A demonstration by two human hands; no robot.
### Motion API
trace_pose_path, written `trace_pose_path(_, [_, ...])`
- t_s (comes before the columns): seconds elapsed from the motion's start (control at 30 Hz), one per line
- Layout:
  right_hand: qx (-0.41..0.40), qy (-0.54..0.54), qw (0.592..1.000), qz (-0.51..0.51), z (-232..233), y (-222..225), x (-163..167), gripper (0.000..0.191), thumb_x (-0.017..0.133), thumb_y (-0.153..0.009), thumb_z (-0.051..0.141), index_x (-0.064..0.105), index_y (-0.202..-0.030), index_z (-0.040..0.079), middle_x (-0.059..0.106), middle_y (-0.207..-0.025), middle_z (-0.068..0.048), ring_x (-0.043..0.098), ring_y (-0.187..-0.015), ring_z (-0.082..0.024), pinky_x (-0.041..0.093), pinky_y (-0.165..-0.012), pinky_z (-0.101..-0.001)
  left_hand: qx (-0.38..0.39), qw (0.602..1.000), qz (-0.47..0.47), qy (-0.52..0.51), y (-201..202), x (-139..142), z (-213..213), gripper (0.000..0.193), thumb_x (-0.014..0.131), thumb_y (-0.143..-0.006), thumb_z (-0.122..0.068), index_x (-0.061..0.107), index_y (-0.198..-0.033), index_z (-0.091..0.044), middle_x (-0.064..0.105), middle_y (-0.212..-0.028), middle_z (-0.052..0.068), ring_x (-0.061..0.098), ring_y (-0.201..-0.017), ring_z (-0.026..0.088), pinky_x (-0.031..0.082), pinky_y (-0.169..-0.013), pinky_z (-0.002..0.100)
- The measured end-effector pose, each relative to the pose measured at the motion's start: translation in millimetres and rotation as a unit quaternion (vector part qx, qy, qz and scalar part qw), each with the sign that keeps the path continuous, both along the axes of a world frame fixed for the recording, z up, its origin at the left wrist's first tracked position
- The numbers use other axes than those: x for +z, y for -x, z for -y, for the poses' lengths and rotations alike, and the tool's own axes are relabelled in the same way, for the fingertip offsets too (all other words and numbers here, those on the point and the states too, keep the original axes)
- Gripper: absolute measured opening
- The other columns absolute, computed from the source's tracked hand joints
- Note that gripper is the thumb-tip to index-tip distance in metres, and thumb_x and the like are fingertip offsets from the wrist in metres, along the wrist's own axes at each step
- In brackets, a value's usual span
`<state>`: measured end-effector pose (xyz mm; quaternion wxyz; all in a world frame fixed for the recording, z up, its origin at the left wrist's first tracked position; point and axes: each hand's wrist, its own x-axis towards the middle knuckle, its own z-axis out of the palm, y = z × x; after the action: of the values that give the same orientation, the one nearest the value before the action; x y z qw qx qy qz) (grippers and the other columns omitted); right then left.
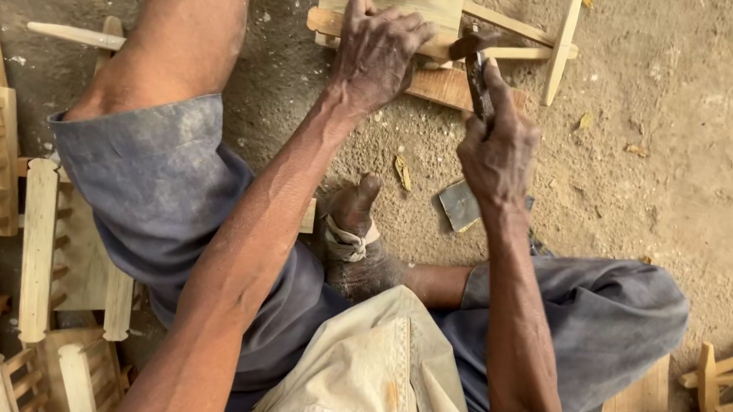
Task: The person sits on the ground and assembles a small wooden chair by hand. They use a hammer to tap joints together and a sanding block to smooth the surfaces, repeatedly turning the chair to work on different sides.
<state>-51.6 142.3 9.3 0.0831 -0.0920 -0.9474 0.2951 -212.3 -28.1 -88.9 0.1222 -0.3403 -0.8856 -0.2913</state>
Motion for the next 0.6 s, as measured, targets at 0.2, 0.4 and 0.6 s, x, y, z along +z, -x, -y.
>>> trace_pose_path(0.2, [0.021, -0.046, 0.989, -0.136, 1, 8, -8, 0.058, 0.054, -0.102, -0.006, 0.048, -0.157, 0.012, 0.070, -0.086, -0.007, 0.055, -0.060, -0.011, 0.052, -0.051, -0.0260, 0.001, 0.998, -0.057, 0.010, -1, -1, -1, 0.011, 0.068, -0.099, -0.017, 0.077, -0.106, -0.017, 0.080, -0.102, 0.004, 0.073, -0.093, 0.022, 0.044, -0.092, 0.059])
trace_pose_path(0.4, [0.006, -0.035, 0.999, 0.010, -11, 9, -8, 0.060, 0.061, -0.097, -0.001, 0.051, -0.154, 0.013, 0.073, -0.084, -0.009, 0.043, -0.048, -0.012, 0.042, -0.046, -0.0293, -0.010, 0.998, -0.054, 0.010, 7, 9, 4, 0.029, 0.058, -0.104, 0.000, 0.075, -0.116, -0.020, 0.078, -0.111, 0.001, 0.071, -0.096, 0.018, 0.048, -0.104, 0.059])
trace_pose_path(0.6, [0.014, -0.058, 0.992, -0.114, -14, -11, -16, 0.061, 0.071, -0.100, 0.006, 0.048, -0.156, 0.011, 0.079, -0.115, -0.011, 0.044, -0.054, -0.009, 0.043, -0.057, -0.0310, 0.002, 0.995, -0.077, 0.061, 13, 10, 34, 0.015, 0.066, -0.102, -0.009, 0.075, -0.114, -0.012, 0.076, -0.101, 0.007, 0.068, -0.087, 0.022, 0.045, -0.089, 0.058])
